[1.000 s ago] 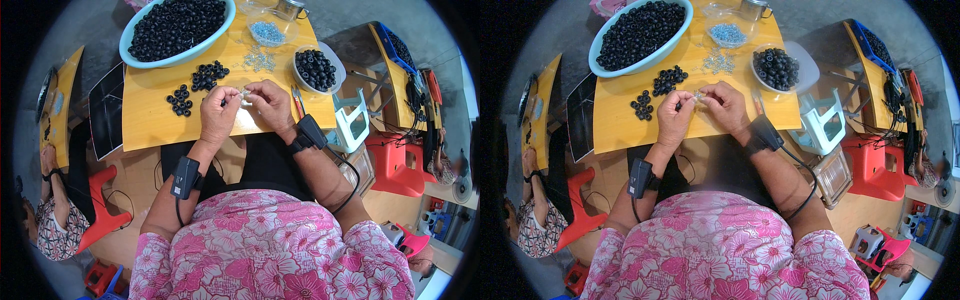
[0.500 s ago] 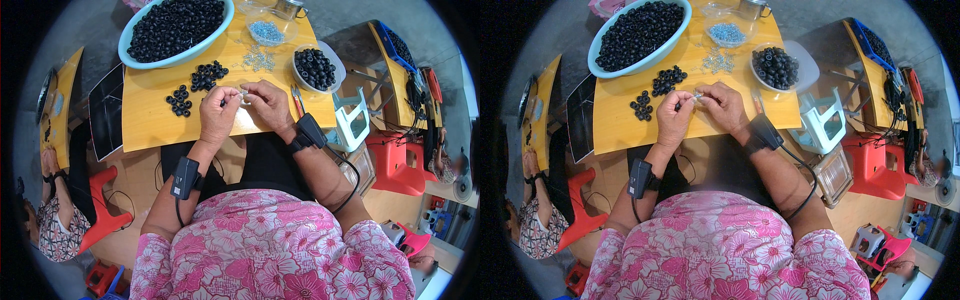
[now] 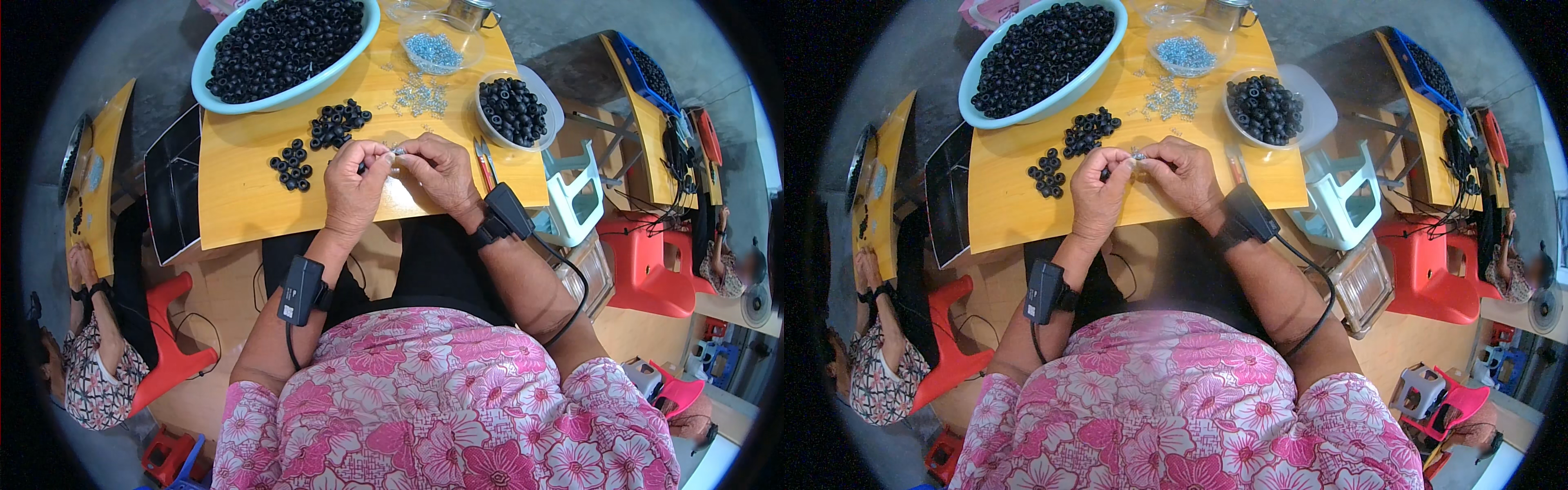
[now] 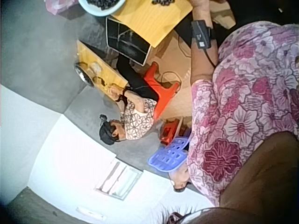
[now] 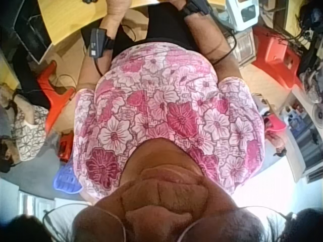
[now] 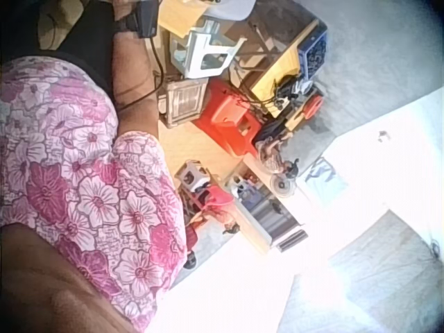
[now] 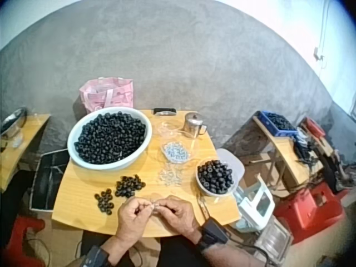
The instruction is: Manually assembling small black plastic components by inserting small blue pieces.
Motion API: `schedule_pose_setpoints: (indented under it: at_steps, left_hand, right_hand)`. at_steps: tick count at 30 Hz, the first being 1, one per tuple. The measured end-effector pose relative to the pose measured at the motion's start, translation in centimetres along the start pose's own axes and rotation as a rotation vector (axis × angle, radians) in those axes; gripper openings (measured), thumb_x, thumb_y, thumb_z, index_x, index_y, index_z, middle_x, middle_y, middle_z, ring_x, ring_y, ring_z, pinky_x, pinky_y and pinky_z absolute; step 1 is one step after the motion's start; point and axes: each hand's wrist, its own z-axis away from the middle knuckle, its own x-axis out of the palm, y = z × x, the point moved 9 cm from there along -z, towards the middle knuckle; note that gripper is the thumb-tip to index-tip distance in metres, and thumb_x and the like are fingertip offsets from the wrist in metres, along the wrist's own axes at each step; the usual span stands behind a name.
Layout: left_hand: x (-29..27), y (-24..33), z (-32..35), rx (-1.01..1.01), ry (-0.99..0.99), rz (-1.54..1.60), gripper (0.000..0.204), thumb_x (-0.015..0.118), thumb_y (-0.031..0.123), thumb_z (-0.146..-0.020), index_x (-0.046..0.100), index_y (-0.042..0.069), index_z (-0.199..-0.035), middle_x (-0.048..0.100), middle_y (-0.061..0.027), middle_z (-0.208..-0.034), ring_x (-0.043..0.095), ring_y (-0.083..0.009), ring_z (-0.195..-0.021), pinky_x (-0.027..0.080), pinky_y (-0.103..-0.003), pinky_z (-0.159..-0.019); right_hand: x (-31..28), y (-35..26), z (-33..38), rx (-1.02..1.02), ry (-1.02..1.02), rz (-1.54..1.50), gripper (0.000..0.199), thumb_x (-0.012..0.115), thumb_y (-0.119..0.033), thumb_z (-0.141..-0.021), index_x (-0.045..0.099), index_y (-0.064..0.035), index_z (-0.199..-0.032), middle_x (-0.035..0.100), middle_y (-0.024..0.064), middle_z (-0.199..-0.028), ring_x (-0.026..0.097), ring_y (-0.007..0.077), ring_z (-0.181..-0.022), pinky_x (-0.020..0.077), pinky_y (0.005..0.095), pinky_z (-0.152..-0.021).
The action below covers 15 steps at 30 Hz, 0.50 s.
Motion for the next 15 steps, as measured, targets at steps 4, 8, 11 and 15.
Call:
schedule_pose_setpoints:
  at_steps: [4, 8, 11, 15]
  left_hand:
    - [-0.01, 0.19, -0.03, -0.01, 0.009, -0.014, 0.006, 0.065, 0.003, -0.077, 0.061, 0.001, -0.081, 0.055, -0.0029, -0.072, 0.05, -0.0095, -0.062, 0.044, -0.023, -0.058]
    - [-0.02, 0.01, -0.03, -0.016, 0.01, -0.008, 0.007, 0.065, 0.003, -0.077, 0.06, 0.001, -0.081, 0.055, -0.0029, -0.071, 0.05, -0.0093, -0.062, 0.044, -0.023, -0.058]
    - [0.0, 0.15, 0.01, -0.014, 0.005, -0.015, 0.007, 0.065, 0.003, -0.077, 0.06, 0.001, -0.081, 0.054, -0.0029, -0.071, 0.05, -0.0093, -0.062, 0.043, -0.023, -0.058]
    - [0.06, -0.05, 0.04, -0.017, 0.001, -0.025, 0.007, 0.066, 0.003, -0.077, 0.06, 0.0, -0.081, 0.053, -0.0032, -0.07, 0.05, -0.0098, -0.061, 0.043, -0.024, -0.057]
  right_hand:
    - [0.04, 0.52, 0.06, 0.02, -0.007, 0.006, 0.012, 0.064, -0.008, -0.08, 0.068, -0.0006, -0.089, 0.062, 0.0094, -0.075, 0.059, 0.0172, -0.07, 0.0458, 0.0269, -0.064]
    - [0.23, 0.66, 0.15, -0.004, -0.018, -0.024, 0.012, 0.063, -0.008, -0.081, 0.068, -0.0007, -0.089, 0.062, 0.0095, -0.074, 0.059, 0.0174, -0.069, 0.0458, 0.0269, -0.064]
    - [0.19, 0.63, 0.16, -0.011, -0.013, -0.038, 0.011, 0.063, -0.007, -0.081, 0.068, -0.0007, -0.089, 0.062, 0.01, -0.075, 0.059, 0.018, -0.07, 0.0459, 0.0272, -0.064]
    - [0.16, 0.34, 0.16, -0.035, -0.007, 0.003, 0.011, 0.062, -0.006, -0.082, 0.067, -0.0008, -0.09, 0.062, 0.0103, -0.076, 0.059, 0.0188, -0.07, 0.0461, 0.0275, -0.065]
